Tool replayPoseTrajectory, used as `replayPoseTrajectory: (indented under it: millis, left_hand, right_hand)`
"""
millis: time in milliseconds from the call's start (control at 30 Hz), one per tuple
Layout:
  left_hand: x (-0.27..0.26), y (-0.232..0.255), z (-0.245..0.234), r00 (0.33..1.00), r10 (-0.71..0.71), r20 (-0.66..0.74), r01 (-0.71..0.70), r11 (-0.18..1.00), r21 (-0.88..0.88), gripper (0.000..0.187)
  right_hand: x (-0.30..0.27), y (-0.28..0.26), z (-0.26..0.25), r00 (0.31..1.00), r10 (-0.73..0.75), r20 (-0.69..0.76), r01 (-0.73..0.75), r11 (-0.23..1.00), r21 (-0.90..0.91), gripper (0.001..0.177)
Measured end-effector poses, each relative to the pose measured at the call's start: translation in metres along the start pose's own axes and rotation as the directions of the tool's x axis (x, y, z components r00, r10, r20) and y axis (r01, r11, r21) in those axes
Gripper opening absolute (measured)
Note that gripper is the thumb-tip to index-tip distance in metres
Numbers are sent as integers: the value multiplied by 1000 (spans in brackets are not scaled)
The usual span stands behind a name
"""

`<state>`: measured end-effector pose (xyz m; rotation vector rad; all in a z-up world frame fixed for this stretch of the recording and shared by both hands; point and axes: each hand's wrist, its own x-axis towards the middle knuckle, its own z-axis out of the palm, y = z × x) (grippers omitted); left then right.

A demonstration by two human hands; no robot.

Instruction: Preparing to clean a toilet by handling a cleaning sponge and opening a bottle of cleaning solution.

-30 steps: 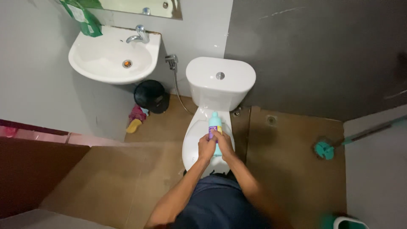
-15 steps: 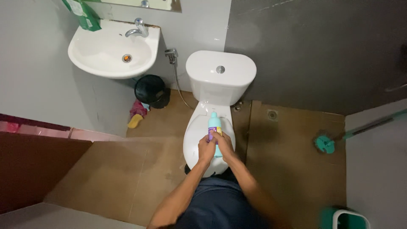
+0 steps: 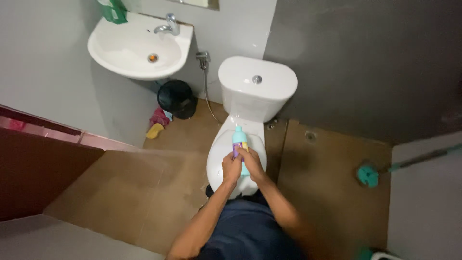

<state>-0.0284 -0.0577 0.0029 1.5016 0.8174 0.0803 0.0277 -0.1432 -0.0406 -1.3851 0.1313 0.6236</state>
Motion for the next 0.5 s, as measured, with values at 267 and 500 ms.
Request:
replayPoseTrajectory:
  millis: [267,500]
  left_hand:
    - [-7,-8,-1,999,15,35,-13,999,-38,34]
    - [2,-15,7,998,-27,63,29,999,-21,35]
  right_hand:
    - [-11,-2,0,1000,14,8,-14,1000,-23,31]
    - [-20,-19,1,993,92,-73,-97,993,-67,31]
